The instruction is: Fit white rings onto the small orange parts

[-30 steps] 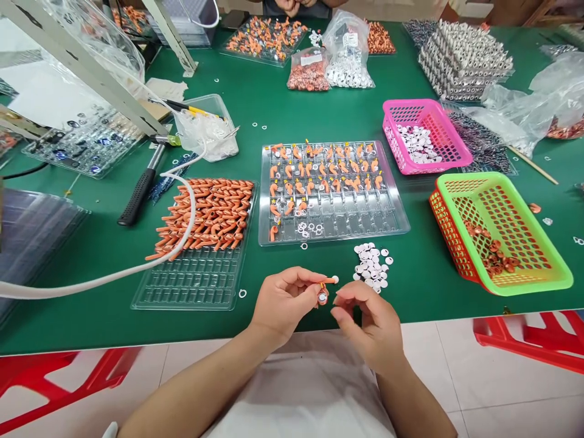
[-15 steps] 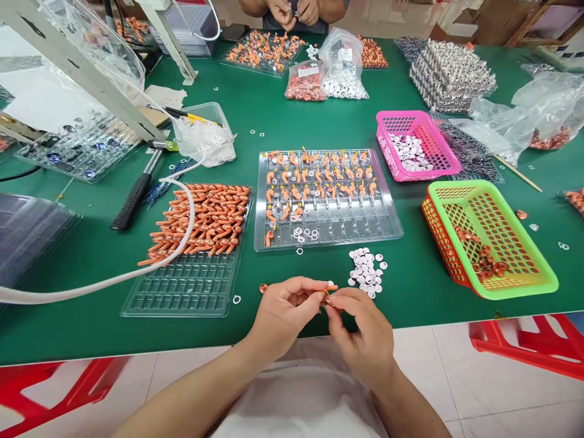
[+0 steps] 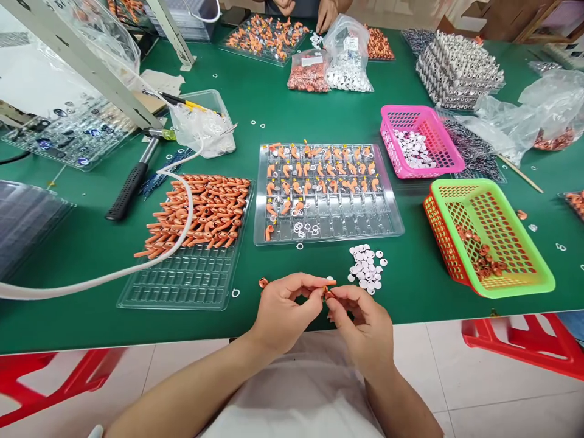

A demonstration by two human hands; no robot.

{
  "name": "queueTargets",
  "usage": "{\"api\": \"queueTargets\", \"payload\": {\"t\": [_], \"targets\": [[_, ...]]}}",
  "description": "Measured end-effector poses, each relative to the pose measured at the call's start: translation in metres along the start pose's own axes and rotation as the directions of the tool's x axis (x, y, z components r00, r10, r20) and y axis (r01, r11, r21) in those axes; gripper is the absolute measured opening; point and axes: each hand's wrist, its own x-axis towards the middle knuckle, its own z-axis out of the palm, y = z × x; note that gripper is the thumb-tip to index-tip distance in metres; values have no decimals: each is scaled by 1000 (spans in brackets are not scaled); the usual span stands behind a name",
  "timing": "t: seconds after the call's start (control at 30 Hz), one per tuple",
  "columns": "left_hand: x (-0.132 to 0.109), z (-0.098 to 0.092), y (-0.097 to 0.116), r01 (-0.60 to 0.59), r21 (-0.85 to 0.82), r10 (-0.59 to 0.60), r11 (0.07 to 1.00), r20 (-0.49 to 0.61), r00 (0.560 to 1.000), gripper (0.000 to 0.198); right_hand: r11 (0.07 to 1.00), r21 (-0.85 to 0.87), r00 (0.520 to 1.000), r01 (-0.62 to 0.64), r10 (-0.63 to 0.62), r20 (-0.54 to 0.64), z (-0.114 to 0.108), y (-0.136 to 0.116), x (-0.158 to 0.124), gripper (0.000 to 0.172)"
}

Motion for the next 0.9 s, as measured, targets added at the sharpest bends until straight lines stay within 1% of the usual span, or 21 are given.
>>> {"api": "queueTargets", "payload": {"t": [0.07,0.1,0.2,0.37,0.57,0.73,0.9], "targets": [[0,1,-2,-34,21,35,999,-23,999,15,981,142,991,-133,133,11,0,2,0,6],[0,1,-3,-51,30,52,998,-31,998,15,964,202,984,-175,177,11,1,4,0,8],[0,2,-4,-76,19,76,997,-20,997,16,925,304,971,-227,240,-6,1,8,0,11],[-1,3,-5,-77,-56,78,995,9,997,17,914,343,970,-217,241,-27,2,9,1,9],[-3,4,-7,-110,-24,109,994,-34,993,19,903,387,974,-185,220,-49,7,9,1,9],[-3,5,-7,-153,-26,152,988,-62,986,19,917,374,979,-139,184,-86,11,6,0,7],[-2,5,-7,-197,-21,195,980,-73,978,18,920,370,984,-131,167,-66,13,4,0,5]]}}
